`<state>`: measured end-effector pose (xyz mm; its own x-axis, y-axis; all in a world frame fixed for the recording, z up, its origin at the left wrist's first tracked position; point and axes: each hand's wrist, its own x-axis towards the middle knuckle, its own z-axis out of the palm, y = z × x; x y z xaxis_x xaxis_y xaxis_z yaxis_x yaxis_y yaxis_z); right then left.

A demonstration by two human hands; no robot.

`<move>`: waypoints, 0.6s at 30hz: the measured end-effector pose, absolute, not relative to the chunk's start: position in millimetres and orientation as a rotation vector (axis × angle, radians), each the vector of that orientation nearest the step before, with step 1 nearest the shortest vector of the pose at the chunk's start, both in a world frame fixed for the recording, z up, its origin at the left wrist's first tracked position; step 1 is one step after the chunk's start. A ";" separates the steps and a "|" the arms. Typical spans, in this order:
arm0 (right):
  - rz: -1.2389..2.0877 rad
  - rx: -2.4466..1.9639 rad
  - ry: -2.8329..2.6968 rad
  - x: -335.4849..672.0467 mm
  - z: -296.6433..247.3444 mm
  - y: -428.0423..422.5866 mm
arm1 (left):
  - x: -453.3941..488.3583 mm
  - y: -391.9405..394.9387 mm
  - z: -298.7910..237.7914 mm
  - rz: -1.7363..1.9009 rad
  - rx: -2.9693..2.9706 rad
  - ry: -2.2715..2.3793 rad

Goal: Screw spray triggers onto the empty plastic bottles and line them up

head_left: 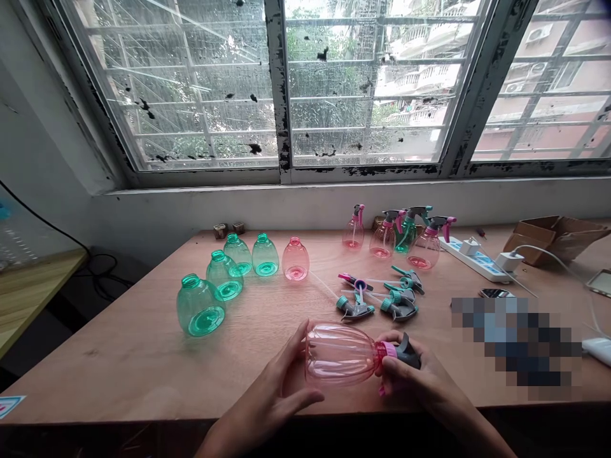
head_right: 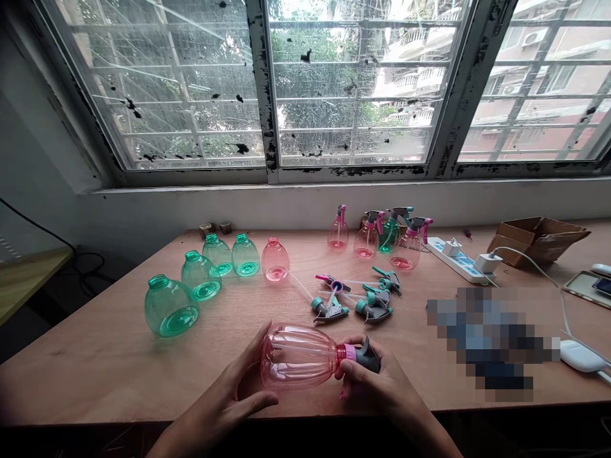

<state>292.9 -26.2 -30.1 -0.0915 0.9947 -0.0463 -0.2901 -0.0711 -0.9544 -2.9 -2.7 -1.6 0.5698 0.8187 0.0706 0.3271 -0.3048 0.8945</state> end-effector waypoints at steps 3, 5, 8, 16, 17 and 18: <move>1.440 -0.978 -1.012 292.7 -29.7 -26.6 | -3.1 -3.8 0.1 0.671 1.860 0.922; 1.442 -0.968 -1.025 293.0 -30.3 -26.5 | -3.6 -3.8 0.7 0.663 1.855 0.940; 1.447 -0.957 -1.028 294.1 -32.0 -26.0 | -3.7 -2.5 -0.5 0.653 1.898 0.972; 1.462 -0.951 -1.005 294.7 -33.3 -25.6 | -2.6 -1.4 -0.5 0.664 1.875 0.946; 1.461 -0.952 -1.009 294.6 -33.3 -25.5 | -3.0 -1.5 0.1 0.655 1.868 0.965; 1.461 -0.952 -1.011 294.6 -33.3 -25.5 | -3.3 -1.5 0.4 0.650 1.868 0.986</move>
<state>294.6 -25.5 -33.3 -0.1115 0.9931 -0.0372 -0.3157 -0.0709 -0.9462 -3.3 -1.5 0.4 0.5438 0.8383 0.0387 0.3660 -0.2784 0.8880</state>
